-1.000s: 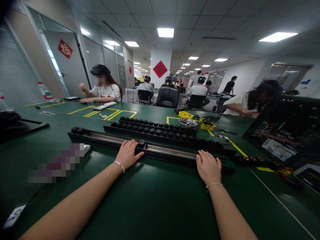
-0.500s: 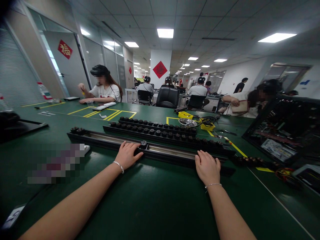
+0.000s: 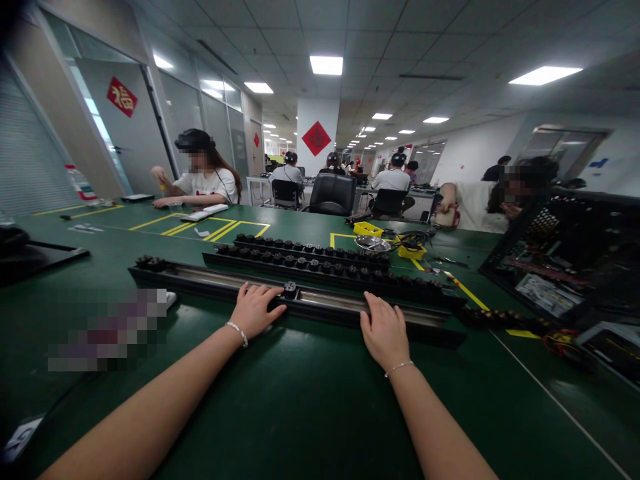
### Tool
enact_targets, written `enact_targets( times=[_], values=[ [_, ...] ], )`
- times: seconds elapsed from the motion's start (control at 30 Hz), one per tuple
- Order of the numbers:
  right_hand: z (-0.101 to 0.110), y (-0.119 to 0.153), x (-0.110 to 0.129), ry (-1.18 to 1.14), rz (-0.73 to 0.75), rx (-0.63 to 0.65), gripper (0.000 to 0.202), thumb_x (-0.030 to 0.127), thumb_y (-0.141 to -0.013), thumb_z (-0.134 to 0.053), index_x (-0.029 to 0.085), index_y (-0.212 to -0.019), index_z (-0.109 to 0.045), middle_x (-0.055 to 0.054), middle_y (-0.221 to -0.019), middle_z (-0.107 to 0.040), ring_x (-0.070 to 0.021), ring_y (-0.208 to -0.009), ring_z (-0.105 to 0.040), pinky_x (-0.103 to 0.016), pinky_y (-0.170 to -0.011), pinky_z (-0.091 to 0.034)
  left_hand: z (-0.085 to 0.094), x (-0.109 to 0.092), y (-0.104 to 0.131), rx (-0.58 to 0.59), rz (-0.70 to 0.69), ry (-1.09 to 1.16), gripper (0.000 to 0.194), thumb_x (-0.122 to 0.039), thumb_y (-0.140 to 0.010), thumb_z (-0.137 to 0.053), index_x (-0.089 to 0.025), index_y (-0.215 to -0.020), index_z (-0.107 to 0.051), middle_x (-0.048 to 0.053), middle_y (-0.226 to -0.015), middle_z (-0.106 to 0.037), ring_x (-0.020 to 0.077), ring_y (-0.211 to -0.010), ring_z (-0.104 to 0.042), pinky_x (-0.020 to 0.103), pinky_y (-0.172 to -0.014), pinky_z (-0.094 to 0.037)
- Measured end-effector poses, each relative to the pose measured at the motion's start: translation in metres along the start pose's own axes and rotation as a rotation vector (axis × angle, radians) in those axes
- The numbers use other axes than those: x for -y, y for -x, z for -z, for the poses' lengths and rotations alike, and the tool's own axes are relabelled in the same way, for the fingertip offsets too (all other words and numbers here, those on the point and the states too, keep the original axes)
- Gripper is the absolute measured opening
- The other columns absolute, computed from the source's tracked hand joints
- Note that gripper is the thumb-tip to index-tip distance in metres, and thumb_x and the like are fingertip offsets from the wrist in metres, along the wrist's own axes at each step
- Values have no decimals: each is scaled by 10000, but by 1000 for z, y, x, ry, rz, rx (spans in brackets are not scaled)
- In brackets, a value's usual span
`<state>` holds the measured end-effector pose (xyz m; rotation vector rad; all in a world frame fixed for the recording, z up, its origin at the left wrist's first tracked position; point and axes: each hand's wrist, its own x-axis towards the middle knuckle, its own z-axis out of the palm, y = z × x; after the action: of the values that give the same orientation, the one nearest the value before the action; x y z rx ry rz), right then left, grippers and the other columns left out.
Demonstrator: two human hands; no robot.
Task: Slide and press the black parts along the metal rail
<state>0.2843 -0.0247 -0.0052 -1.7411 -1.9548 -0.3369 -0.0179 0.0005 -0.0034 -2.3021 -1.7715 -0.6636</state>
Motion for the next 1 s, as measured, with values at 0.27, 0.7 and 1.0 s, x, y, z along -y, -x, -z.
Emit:
enact_targets(
  times=[0.27,0.7,1.0],
  values=[
    [-16,-13,76,-191,120,74,389,342,-888,-378,191,-1196,-560,-73,-1291,-556,-219,-1220,-450,-436,-1045,-272,0,-2,-1,37,10,-2,421,-541,-824,-458,-377,-1199,-553,29,-999,-606,248,-1047,-506,535,-1048,-183],
    [-32,-40,139,-317,-111,8,361,389,-819,-509,180,-1094,-615,-88,-1127,-648,-230,-1104,-526,-410,-1016,-253,4,-4,-2,92,-2,-21,454,-559,-802,-481,-438,-1239,-504,31,-990,-574,259,-1056,-486,582,-1046,-130],
    [-39,-40,143,-295,-124,-67,314,396,-835,-495,197,-1032,-639,-79,-1076,-666,-234,-1059,-537,-416,-1004,-242,2,-5,-2,97,8,-40,444,-561,-800,-485,-452,-1230,-510,36,-1005,-568,265,-1069,-477,592,-1046,-115]
  ],
)
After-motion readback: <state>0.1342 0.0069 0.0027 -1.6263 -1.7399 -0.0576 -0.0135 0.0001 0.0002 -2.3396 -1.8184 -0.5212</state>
